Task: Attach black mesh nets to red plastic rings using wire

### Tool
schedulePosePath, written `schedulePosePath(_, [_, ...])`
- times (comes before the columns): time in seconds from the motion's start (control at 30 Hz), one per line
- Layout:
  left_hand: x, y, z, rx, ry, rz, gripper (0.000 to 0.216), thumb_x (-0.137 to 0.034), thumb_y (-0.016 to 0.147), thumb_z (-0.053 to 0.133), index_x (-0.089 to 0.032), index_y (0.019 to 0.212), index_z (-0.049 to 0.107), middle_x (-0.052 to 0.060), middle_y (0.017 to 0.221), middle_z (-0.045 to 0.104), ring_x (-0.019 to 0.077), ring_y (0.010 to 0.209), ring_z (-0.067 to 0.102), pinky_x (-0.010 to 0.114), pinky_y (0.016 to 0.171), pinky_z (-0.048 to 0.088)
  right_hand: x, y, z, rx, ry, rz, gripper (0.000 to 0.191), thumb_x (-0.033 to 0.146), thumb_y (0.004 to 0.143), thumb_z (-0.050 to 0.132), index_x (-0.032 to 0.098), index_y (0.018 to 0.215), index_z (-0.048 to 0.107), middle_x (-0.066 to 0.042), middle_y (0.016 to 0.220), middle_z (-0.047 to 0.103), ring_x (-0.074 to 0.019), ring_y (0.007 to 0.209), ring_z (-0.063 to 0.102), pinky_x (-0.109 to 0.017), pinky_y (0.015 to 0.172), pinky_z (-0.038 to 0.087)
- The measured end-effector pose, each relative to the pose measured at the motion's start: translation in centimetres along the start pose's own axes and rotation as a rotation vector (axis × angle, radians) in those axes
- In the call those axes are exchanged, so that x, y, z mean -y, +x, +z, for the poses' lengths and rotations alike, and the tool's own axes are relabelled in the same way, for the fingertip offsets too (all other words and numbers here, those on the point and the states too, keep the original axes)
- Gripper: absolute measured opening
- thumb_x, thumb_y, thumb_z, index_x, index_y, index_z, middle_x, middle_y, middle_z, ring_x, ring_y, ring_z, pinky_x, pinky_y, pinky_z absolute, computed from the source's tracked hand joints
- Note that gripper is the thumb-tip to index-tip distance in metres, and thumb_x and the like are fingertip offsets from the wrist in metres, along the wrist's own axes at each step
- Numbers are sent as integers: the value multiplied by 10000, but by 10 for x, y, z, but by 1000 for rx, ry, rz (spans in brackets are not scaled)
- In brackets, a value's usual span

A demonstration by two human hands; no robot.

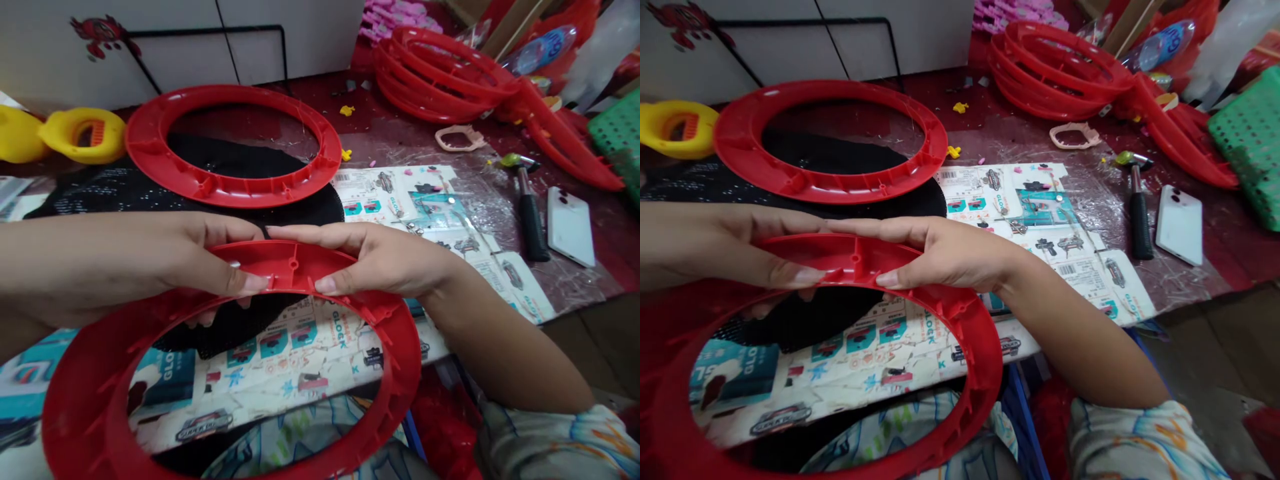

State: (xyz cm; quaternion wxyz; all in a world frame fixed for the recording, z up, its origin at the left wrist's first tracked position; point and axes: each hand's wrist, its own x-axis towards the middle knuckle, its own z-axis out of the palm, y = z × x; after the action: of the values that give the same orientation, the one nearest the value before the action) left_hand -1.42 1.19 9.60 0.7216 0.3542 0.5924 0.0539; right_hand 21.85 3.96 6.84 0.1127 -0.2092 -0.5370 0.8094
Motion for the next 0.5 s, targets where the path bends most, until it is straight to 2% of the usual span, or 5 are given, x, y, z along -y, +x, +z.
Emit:
schedulePosePath(0.17, [1,1,-3,56,55,67,475,-347,634,779,-256,1081,648,-22,677,675,96,491,574,191,443,504,2,-2,2,-45,-125,-46,641,34,798,574,225,1398,453,-19,1304,602,-116,1103,606,-249,960,478])
schedulePosePath(0.27, [5,2,-4,-23,184,181,408,-384,658,754,-233,1018,635,-25,699,681,111,522,601,207,452,521,5,-3,2,-77,-256,-91,604,46,790,582,237,1358,507,-3,1256,635,-131,1121,601,-269,980,471])
schedulePosePath(0.33, [11,2,-5,-167,289,381,413,-363,638,771,-251,998,601,-41,790,685,109,589,624,195,484,526,5,-4,1,-78,-304,-111,588,69,791,594,249,1346,523,1,1223,655,-140,1121,604,-279,977,477])
schedulePosePath(0.4, [19,2,-5,-333,412,642,410,-351,630,786,-273,969,570,-61,922,672,112,728,647,190,583,542,5,-4,0,-74,-304,-116,576,83,798,595,252,1344,525,1,1216,659,-139,1115,610,-270,964,486])
schedulePosePath(0.5, [26,-3,-5,-504,682,941,248,-357,736,719,-281,921,572,-80,1061,634,116,934,616,214,785,523,2,-3,1,-87,-266,-111,568,75,802,586,254,1338,531,4,1225,654,-130,1114,612,-247,948,492])
